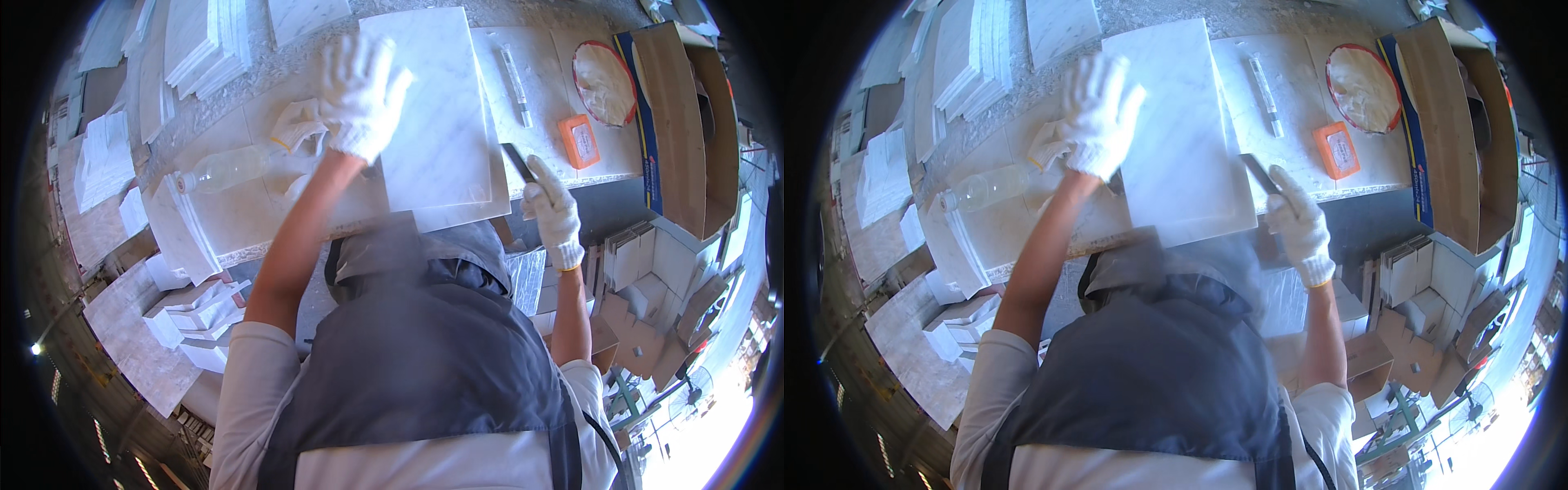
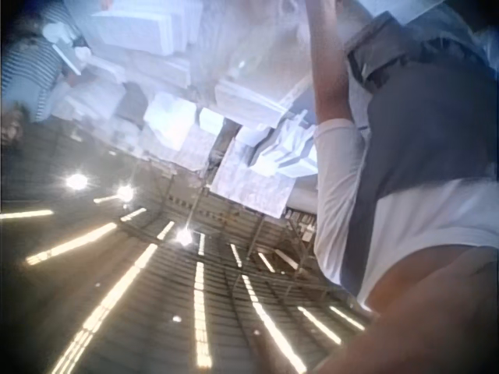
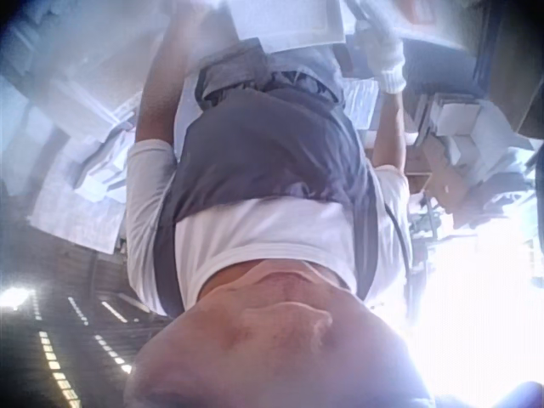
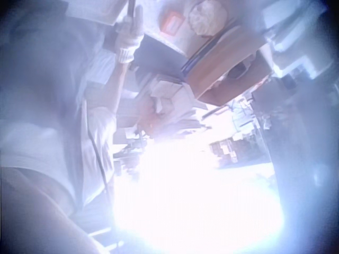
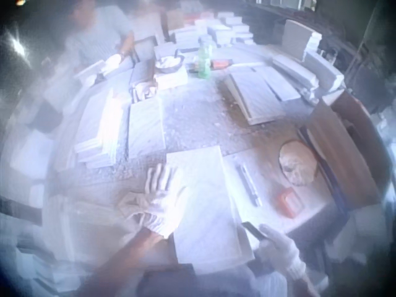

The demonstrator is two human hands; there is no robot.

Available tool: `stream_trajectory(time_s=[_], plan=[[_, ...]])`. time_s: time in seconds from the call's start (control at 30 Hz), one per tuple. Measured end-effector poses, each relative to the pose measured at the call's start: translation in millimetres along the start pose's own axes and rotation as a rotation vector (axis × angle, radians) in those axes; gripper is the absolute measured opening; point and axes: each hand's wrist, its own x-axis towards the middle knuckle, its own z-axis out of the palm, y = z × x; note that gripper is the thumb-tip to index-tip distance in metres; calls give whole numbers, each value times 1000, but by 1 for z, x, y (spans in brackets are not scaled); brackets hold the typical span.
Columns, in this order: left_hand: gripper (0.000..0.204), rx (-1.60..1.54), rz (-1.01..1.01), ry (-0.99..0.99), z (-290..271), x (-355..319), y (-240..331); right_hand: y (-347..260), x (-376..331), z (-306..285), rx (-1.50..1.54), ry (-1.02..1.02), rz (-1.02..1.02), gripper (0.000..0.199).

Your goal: The person wipes the surface of white rectangular tiles with a cloth and then uses a small tool to scrape or clean the edges. The person repeats this process on multiple tiles, stacking the cleaned tiles on the table.

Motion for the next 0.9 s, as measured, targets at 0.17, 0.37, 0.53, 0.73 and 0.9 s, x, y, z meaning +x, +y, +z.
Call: stream_trajectory(time_s=[0.17,0.37,0.53,0.73,0.9], plan=[[46,-139,159,-124,-14,-39,49,-13,8,21,-400,-64,-448,43],[42,-131,166,-124,-18,-35,49,-33,5,26,-517,-158,-500,45],[42,-114,167,-115,-18,-35,51,-41,9,26,-531,-283,-514,48],[41,-124,162,-147,-20,-36,52,-39,8,27,-542,-244,-619,43],[40,-105,166,-124,-19,-38,52,-32,24,29,-692,-239,-688,49]])
